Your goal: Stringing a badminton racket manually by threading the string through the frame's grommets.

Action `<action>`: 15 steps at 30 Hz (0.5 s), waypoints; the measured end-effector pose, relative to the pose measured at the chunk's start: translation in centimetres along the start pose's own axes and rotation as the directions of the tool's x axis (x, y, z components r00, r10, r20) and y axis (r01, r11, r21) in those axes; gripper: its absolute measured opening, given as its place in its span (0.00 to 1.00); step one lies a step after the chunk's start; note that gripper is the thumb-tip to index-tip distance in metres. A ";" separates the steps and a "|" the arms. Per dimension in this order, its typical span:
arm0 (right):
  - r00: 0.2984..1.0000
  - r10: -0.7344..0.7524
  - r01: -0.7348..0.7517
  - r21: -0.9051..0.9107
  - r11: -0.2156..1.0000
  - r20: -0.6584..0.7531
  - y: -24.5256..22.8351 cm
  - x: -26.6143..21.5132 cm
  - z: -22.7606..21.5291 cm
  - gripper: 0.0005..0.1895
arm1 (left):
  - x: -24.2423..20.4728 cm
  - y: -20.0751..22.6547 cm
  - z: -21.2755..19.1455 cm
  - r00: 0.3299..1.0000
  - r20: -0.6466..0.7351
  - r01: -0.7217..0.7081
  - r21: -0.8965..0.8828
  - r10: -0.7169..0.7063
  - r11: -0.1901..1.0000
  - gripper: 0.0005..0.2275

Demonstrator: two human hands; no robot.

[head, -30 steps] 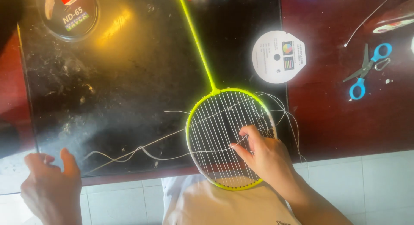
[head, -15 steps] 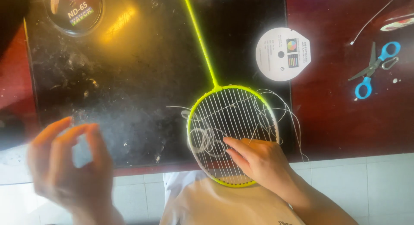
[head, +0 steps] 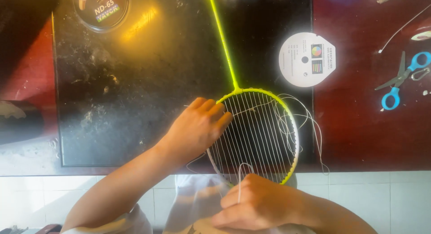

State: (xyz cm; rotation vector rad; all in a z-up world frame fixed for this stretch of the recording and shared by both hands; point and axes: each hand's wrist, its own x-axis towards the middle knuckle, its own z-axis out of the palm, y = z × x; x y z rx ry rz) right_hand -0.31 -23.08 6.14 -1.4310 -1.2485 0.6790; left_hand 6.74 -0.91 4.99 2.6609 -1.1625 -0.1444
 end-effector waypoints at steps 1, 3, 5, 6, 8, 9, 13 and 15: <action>1.000 -0.001 0.001 0.005 1.000 -0.001 0.4 -1.2 -0.1 0.07 | -0.4 -0.1 -0.1 1.000 0.004 0.002 -0.001 -0.002 1.000 0.09; 0.949 0.314 -0.311 0.258 0.915 0.032 1.2 -3.5 -0.4 0.09 | -1.1 -0.3 -0.2 0.989 0.060 0.139 -0.071 -0.134 0.988 0.09; 0.848 0.511 -0.461 0.282 0.842 -0.141 2.0 -7.3 0.2 0.08 | -2.0 -0.2 0.3 0.979 0.087 0.193 -0.107 -0.184 0.975 0.07; 0.679 0.665 -0.582 0.326 0.745 -0.311 2.4 -9.1 0.5 0.07 | -2.4 -0.3 0.5 0.968 0.110 0.238 -0.134 -0.224 0.962 0.06; 0.461 0.774 -0.713 0.337 0.614 -0.435 0.8 -9.6 -0.4 0.08 | -3.1 -0.2 0.8 0.965 0.064 0.262 -0.186 -0.254 0.947 0.07; 0.211 0.817 -0.808 0.375 0.455 -0.537 -0.2 -9.9 -0.7 0.10 | -3.4 -0.1 1.1 0.958 0.021 0.284 -0.240 -0.287 0.928 0.08; -0.127 0.883 -0.878 0.466 0.112 -0.452 -0.9 -13.6 -0.3 0.21 | -3.5 0.6 1.4 0.926 0.013 0.356 -0.362 -0.378 0.861 0.09; -0.342 0.921 -0.823 0.533 -0.197 -0.187 0.2 -16.7 1.1 0.26 | -3.4 0.8 1.2 0.894 0.090 0.438 -0.389 -0.439 0.811 0.08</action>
